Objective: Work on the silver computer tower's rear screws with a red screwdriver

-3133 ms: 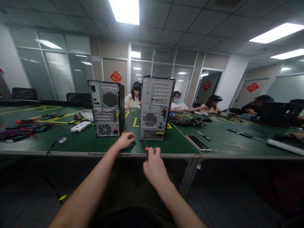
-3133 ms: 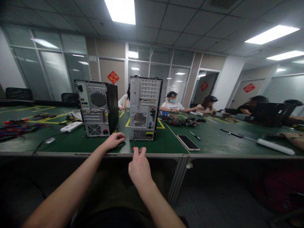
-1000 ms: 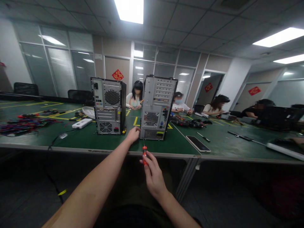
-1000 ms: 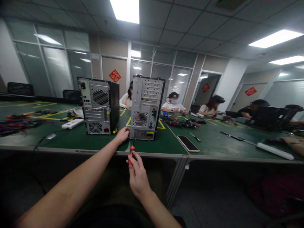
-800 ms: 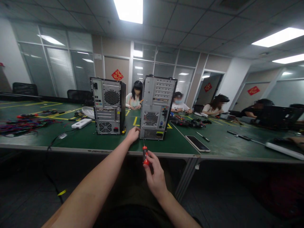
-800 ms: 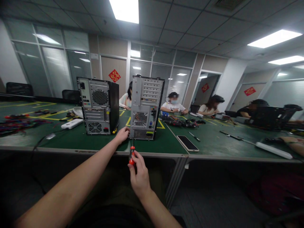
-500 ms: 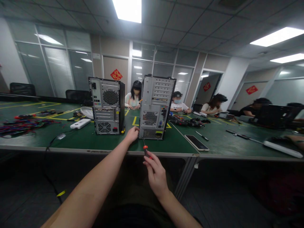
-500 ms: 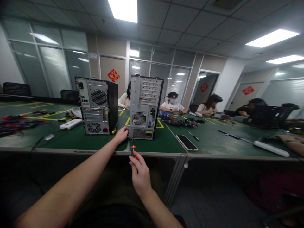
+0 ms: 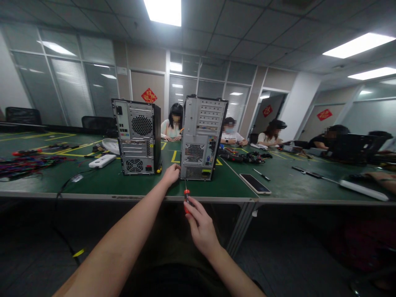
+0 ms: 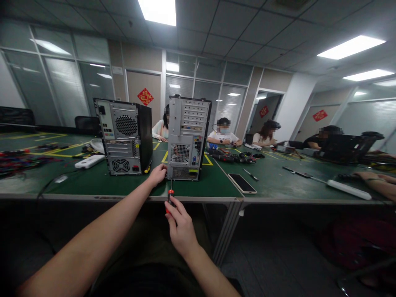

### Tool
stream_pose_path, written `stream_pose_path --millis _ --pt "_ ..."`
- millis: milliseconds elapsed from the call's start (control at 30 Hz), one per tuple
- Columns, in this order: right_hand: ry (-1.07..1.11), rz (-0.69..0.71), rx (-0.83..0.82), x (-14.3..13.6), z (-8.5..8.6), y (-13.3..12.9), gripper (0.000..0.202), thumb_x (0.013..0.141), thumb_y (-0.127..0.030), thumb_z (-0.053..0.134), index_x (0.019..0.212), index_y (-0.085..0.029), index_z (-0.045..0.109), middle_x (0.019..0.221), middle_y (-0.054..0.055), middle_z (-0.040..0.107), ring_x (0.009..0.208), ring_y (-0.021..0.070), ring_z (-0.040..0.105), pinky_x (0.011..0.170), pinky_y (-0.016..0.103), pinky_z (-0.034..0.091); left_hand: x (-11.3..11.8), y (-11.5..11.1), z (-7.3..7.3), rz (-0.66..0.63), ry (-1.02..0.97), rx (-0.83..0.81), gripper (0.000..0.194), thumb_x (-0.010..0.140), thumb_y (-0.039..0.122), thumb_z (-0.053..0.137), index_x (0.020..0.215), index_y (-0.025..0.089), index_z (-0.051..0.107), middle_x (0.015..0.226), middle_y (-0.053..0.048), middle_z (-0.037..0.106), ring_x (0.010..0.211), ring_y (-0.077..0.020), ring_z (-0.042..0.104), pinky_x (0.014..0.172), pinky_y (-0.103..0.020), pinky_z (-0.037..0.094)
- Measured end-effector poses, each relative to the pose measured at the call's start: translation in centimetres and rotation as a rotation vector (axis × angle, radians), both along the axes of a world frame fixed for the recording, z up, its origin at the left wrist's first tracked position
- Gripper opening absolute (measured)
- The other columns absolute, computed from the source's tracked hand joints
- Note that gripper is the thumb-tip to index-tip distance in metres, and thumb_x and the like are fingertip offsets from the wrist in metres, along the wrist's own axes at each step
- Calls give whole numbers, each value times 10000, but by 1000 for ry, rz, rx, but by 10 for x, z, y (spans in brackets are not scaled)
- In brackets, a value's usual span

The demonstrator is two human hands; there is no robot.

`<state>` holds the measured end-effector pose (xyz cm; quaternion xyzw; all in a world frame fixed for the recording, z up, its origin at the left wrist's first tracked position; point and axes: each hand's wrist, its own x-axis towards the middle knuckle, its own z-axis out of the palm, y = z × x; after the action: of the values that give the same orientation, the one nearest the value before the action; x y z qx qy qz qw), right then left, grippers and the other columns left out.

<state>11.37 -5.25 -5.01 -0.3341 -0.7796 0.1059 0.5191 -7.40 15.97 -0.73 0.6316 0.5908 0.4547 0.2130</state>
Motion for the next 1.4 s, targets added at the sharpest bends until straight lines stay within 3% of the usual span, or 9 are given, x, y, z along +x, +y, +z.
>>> stream_pose_path --millis 167,433,700,867,1033,1167,1400 --pt "-30 -2 18 -1 1 -3 448 1016 -140 481 1414 -282 629 1478 87 593 1351 211 588 1132 398 507 -1 0 0 1 11 -4 245 862 138 494 984 183 701 986 -67 759 955 -214 688 873 -299 513" --pt "2 -101 97 0 -3 5 300 973 -245 642 1268 -202 683 1314 142 687 1248 242 656 1080 422 546 0 -6 4 -19 60 25 209 864 173 518 928 174 718 965 -73 759 928 -219 673 844 -295 503" --pt "-101 -35 117 0 -5 6 386 1024 -153 501 1350 -265 672 1470 104 601 1346 212 591 1129 401 511 0 -7 5 -26 70 27 208 878 183 515 915 168 720 967 -81 762 920 -225 670 827 -296 488" --pt "-105 33 116 4 -6 8 510 1014 -83 446 1474 -263 574 1559 106 511 1426 216 510 1180 408 461 0 -4 3 -26 91 38 206 875 185 513 900 162 717 945 -80 759 910 -220 666 816 -292 472" --pt "-16 48 119 2 -10 10 523 1015 -79 443 1477 -286 572 1552 102 515 1372 222 568 1081 354 563 -1 -2 0 -34 81 47 201 870 186 515 896 163 713 914 -70 756 879 -210 663 785 -282 463" --pt "14 18 149 -1 -10 12 476 1014 -109 487 1442 -278 609 1473 123 586 1227 221 677 979 324 623 -2 -1 -1 -47 60 37 203 860 179 507 889 164 707 857 -57 743 821 -202 651 749 -280 456" --pt "-7 -118 232 -1 -4 15 331 941 -317 706 1253 -205 704 1190 134 707 1079 241 723 954 365 620 -3 1 -4 -55 47 62 202 850 180 506 879 160 705 883 -56 740 821 -194 635 743 -276 447"
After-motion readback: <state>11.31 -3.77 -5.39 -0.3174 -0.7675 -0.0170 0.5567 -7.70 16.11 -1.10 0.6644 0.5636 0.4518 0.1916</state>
